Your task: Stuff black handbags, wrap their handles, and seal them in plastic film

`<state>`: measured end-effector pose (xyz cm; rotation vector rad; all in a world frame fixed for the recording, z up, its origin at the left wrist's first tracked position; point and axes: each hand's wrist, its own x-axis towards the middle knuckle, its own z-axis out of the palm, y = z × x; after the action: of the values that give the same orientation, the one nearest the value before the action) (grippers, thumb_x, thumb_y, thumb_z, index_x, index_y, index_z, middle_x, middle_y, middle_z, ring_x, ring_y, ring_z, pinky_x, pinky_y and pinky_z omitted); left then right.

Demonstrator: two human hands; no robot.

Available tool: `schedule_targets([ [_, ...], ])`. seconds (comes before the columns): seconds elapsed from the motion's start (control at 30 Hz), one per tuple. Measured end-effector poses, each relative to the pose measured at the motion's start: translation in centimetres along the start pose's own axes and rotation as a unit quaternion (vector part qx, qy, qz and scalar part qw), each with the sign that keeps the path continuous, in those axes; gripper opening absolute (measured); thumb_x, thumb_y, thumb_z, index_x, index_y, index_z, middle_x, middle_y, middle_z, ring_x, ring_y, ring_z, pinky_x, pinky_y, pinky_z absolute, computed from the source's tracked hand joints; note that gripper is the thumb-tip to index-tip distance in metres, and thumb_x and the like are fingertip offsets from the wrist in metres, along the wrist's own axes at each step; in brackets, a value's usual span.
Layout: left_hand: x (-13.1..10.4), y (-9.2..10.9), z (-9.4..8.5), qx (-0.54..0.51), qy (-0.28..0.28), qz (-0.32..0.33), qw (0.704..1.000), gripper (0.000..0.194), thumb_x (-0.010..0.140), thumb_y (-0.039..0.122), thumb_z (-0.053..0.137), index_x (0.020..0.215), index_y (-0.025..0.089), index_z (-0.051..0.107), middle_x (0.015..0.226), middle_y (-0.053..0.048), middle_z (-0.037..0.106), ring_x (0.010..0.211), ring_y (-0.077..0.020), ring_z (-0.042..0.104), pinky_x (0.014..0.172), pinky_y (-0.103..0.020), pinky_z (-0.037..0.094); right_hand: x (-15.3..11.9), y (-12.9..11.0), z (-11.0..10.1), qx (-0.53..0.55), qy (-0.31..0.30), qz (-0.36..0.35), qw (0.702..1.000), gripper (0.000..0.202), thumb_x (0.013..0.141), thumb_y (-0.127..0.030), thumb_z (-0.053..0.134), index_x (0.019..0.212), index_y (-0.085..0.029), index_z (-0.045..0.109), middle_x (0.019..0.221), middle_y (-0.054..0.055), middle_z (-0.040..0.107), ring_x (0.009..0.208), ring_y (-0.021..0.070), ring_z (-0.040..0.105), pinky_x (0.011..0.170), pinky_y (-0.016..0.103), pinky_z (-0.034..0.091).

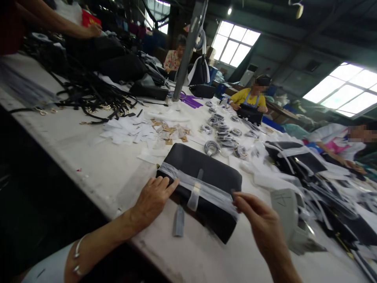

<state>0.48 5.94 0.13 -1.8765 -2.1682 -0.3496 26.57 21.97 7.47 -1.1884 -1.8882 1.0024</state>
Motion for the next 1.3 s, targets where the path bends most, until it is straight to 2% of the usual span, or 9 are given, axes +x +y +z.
schedule_targets([
  [0.13,-0.3,-0.3,-0.2,-0.044,-0.040,-0.004,0.998,0.051,0.089,0.007,0.042,0.139,0.018,0.040,0.073,-0.003,0.063,0.071,-0.0200,0.059,0.076,-0.038,0.044,1.4,-7.6,10.4,0.033,-0.215,-0.019,0.976,0.024,0.075,-0.040,0.070,0.087,-0.020,0.071,0.075,0.003,0.070,0.067,0.0155,0.060,0.063,0.026,0.049],
  [0.27,-0.5,-0.4,-0.1,-0.083,-0.068,-0.012,0.994,0.052,0.089,0.007,0.042,0.140,0.017,0.038,0.073,-0.004,0.067,0.066,-0.0188,0.063,0.072,-0.037,0.046,2.7,-9.4,15.9,0.000,-0.303,-0.035,0.953,0.024,0.075,-0.033,0.067,0.095,-0.019,0.066,0.068,-0.001,0.066,0.062,0.0141,0.058,0.061,0.026,0.046],
  [0.37,-0.5,-0.6,0.1,-0.099,-0.069,-0.012,0.993,0.054,0.089,0.007,0.043,0.141,0.017,0.036,0.073,-0.004,0.067,0.065,-0.0184,0.064,0.072,-0.036,0.047,3.7,-8.6,17.2,-0.106,-0.305,-0.062,0.944,0.029,0.075,-0.027,0.064,0.103,-0.022,0.059,0.064,-0.005,0.065,0.060,0.0141,0.058,0.059,0.026,0.044],
  [0.57,-0.7,-1.1,0.8,-0.121,-0.052,-0.001,0.991,0.058,0.087,0.005,0.042,0.143,0.016,0.033,0.070,-0.004,0.066,0.064,-0.0190,0.063,0.073,-0.037,0.048,4.8,-8.2,18.0,-0.262,-0.254,-0.061,0.929,0.013,0.073,-0.025,0.063,0.082,-0.023,0.054,0.062,-0.005,0.062,0.058,0.0139,0.056,0.055,0.024,0.039],
  [0.73,-0.7,-1.4,0.8,-0.129,-0.054,0.002,0.990,0.057,0.087,0.005,0.043,0.142,0.017,0.035,0.071,-0.004,0.067,0.065,-0.0195,0.063,0.072,-0.037,0.049,5.4,-7.9,18.5,-0.376,-0.250,-0.079,0.889,0.014,0.075,-0.031,0.064,0.072,-0.023,0.053,0.064,-0.001,0.061,0.060,0.0155,0.055,0.053,0.025,0.031],
  [0.9,-0.8,-1.4,1.2,-0.129,-0.046,-0.001,0.991,0.056,0.086,0.003,0.043,0.139,0.021,0.041,0.070,-0.002,0.067,0.066,-0.0201,0.064,0.072,-0.038,0.049,5.5,-6.6,17.2,-0.476,-0.184,-0.042,0.859,0.041,0.071,-0.062,0.065,0.079,-0.024,0.053,0.071,0.002,0.063,0.067,0.0217,0.058,0.054,0.027,0.026],
  [1.07,-0.8,-1.3,1.6,-0.104,-0.029,-0.003,0.994,0.060,0.083,0.002,0.045,0.140,0.021,0.040,0.067,-0.003,0.067,0.065,-0.0185,0.063,0.072,-0.036,0.048,5.1,-5.4,13.9,-0.435,-0.131,-0.075,0.888,0.048,0.068,-0.051,0.071,0.105,-0.026,0.057,0.094,0.004,0.067,0.078,0.0235,0.061,0.059,0.030,0.035],
  [1.17,-1.0,-1.4,1.9,-0.079,-0.019,0.005,0.997,0.064,0.081,0.000,0.046,0.141,0.021,0.040,0.066,-0.002,0.065,0.062,-0.0183,0.062,0.070,-0.036,0.048,5.0,-3.8,8.9,-0.331,-0.075,-0.089,0.936,0.051,0.070,-0.045,0.069,0.115,-0.025,0.058,0.100,0.005,0.067,0.076,0.0205,0.062,0.067,0.033,0.043],
  [1.3,-1.3,-1.4,2.3,-0.034,0.018,0.017,0.999,0.066,0.079,-0.002,0.046,0.141,0.022,0.042,0.059,-0.001,0.061,0.058,-0.0178,0.059,0.066,-0.033,0.047,4.6,0.1,-1.7,-0.249,0.079,0.006,0.965,0.044,0.070,-0.052,0.064,0.103,-0.022,0.067,0.095,0.006,0.071,0.081,0.0233,0.065,0.075,0.036,0.047],
])
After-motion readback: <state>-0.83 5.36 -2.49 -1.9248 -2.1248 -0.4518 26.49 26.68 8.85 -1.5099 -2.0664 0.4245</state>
